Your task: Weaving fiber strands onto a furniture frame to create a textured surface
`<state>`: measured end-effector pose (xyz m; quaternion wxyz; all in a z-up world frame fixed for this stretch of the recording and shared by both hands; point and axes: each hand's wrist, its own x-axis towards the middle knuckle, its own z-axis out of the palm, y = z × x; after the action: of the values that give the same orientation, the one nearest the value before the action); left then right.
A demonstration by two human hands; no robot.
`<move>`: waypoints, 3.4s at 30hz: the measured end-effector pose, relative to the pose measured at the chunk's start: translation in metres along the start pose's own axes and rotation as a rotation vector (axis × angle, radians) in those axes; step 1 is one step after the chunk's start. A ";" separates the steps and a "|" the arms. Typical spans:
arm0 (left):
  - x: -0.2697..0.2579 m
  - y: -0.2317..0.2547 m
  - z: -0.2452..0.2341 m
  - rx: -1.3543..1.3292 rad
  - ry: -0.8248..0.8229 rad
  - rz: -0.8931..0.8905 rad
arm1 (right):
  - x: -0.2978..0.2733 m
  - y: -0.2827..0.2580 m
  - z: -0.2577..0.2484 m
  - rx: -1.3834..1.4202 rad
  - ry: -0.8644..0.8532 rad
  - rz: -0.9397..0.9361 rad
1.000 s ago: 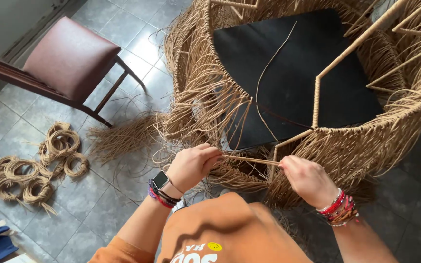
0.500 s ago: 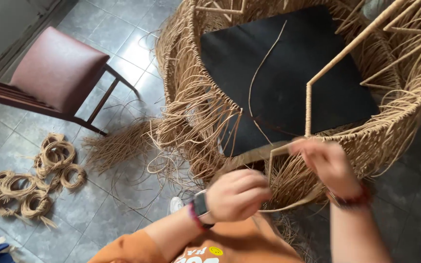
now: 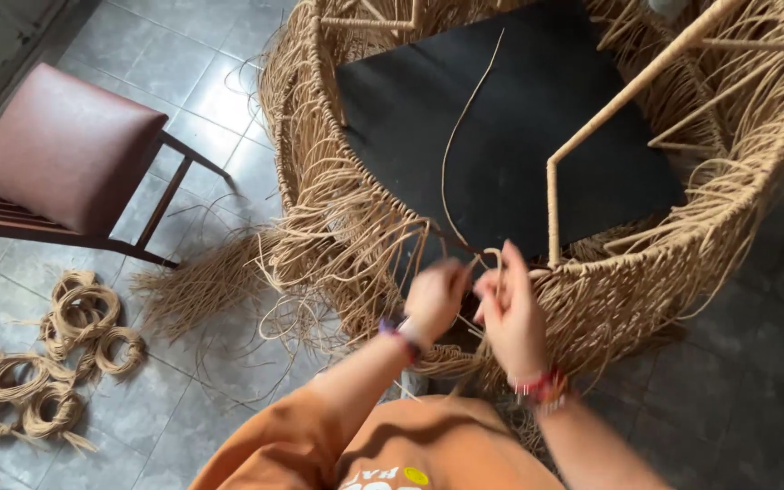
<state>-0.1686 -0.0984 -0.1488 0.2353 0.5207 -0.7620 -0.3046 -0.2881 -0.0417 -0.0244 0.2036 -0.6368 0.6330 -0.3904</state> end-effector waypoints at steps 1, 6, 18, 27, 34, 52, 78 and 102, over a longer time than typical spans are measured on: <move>-0.019 -0.007 0.009 -0.155 -0.059 -0.058 | -0.017 0.008 0.004 0.225 0.003 0.124; -0.066 0.045 -0.071 0.078 0.198 0.453 | -0.059 0.061 0.011 0.414 -0.158 0.237; 0.031 0.078 -0.079 0.031 -0.133 0.010 | -0.022 0.027 -0.022 -0.294 0.244 -0.217; -0.033 0.048 -0.085 0.028 0.304 0.778 | -0.012 0.043 -0.019 0.615 -0.237 0.295; -0.062 0.031 -0.047 -0.729 0.056 0.107 | -0.007 0.033 -0.010 0.080 0.001 -0.069; -0.058 0.023 -0.038 -0.918 -0.507 -0.019 | -0.004 0.028 0.003 0.159 0.000 -0.114; -0.057 0.018 -0.023 -0.899 -0.337 -0.283 | -0.002 0.051 0.022 0.301 -0.167 0.163; -0.066 0.010 -0.042 -0.231 -0.603 0.189 | 0.006 0.060 0.030 0.377 -0.265 0.097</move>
<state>-0.1236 -0.0435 -0.1145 0.0839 0.3041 -0.8027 -0.5061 -0.3051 -0.0610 -0.0864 0.4187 -0.6022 0.5464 -0.4044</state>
